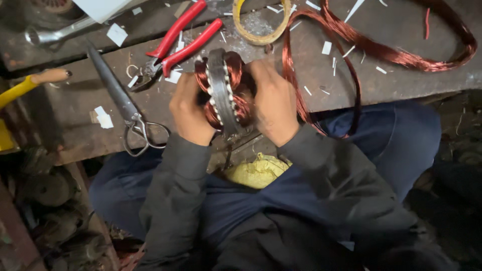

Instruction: The person winds copper wire around the slots of a motor stator by hand. They insert small white spacers between the wire layers to separate them while continuing to wrap the coil.

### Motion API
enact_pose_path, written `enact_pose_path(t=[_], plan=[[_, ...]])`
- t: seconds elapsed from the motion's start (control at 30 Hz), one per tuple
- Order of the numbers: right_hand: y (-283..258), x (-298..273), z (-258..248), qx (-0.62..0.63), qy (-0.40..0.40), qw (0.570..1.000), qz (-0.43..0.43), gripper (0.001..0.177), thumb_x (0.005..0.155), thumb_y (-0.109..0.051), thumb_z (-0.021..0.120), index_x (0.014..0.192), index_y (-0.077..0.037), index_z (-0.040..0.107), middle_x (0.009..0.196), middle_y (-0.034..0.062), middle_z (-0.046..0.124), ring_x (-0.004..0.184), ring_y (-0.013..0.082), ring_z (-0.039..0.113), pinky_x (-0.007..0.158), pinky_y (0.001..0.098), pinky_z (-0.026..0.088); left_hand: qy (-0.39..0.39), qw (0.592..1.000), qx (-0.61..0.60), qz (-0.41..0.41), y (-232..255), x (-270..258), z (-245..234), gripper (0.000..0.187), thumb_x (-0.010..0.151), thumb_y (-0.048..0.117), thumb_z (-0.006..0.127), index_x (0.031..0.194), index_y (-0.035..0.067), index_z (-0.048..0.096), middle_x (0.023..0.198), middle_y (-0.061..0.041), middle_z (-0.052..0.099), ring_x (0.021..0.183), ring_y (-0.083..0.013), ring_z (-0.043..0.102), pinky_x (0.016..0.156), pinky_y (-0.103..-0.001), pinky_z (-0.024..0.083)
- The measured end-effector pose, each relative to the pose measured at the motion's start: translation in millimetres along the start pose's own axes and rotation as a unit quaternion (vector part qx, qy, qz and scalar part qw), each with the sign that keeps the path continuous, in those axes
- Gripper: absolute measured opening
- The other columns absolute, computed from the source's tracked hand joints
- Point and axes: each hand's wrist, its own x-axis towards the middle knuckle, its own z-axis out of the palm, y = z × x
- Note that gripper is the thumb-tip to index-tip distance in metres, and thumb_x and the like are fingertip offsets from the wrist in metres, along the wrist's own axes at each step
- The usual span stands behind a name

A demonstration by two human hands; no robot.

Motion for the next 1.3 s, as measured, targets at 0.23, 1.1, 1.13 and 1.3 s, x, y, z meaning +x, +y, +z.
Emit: enact_pose_path(t=[0.23, 1.1, 1.13, 1.3], plan=[[-4.6, -5.2, -2.2, -0.061, 0.058, 0.993, -0.086, 0.040, 0.080, -0.001, 0.072, 0.119, 0.000, 0.059, 0.114, 0.0186, 0.059, 0.104, 0.0415, 0.060, 0.087, 0.0490, 0.050, -0.019, 1.000, -0.003, -0.021, 3.4, 5.1, -3.4, 0.022, 0.089, 0.009, 0.078, 0.107, 0.002, 0.068, 0.096, -0.015, 0.062, 0.086, -0.0315, 0.066, 0.077, -0.038, 0.053], [-3.0, 21.4, -21.3, -0.053, -0.019, 0.991, -0.125, 0.028, 0.078, -0.010, 0.072, 0.100, 0.003, 0.061, 0.098, 0.0183, 0.060, 0.092, 0.0432, 0.065, 0.078, 0.0498, 0.053, -0.048, 0.999, -0.004, 0.003, -0.4, 7.6, -8.4, 0.026, 0.085, 0.009, 0.076, 0.109, 0.000, 0.070, 0.103, -0.015, 0.069, 0.096, -0.0327, 0.071, 0.085, -0.035, 0.054], [-1.1, 22.4, -22.0, -0.065, -0.034, 0.989, -0.127, 0.024, 0.079, -0.008, 0.071, 0.099, 0.003, 0.061, 0.100, 0.0188, 0.061, 0.092, 0.0429, 0.065, 0.078, 0.0497, 0.053, -0.053, 0.998, -0.004, 0.014, 1.7, 9.5, -8.2, 0.027, 0.086, 0.008, 0.075, 0.112, 0.000, 0.071, 0.106, -0.015, 0.069, 0.098, -0.0326, 0.071, 0.087, -0.035, 0.054], [7.8, 24.8, -27.8, -0.062, -0.115, 0.991, -0.042, 0.017, 0.083, -0.007, 0.074, 0.094, 0.002, 0.064, 0.099, 0.0193, 0.063, 0.087, 0.0437, 0.064, 0.075, 0.0515, 0.052, -0.114, 0.992, 0.017, -0.044, -4.0, 21.7, -13.0, 0.022, 0.086, 0.005, 0.072, 0.106, -0.002, 0.072, 0.091, -0.019, 0.064, 0.086, -0.0357, 0.069, 0.077, -0.036, 0.051]])
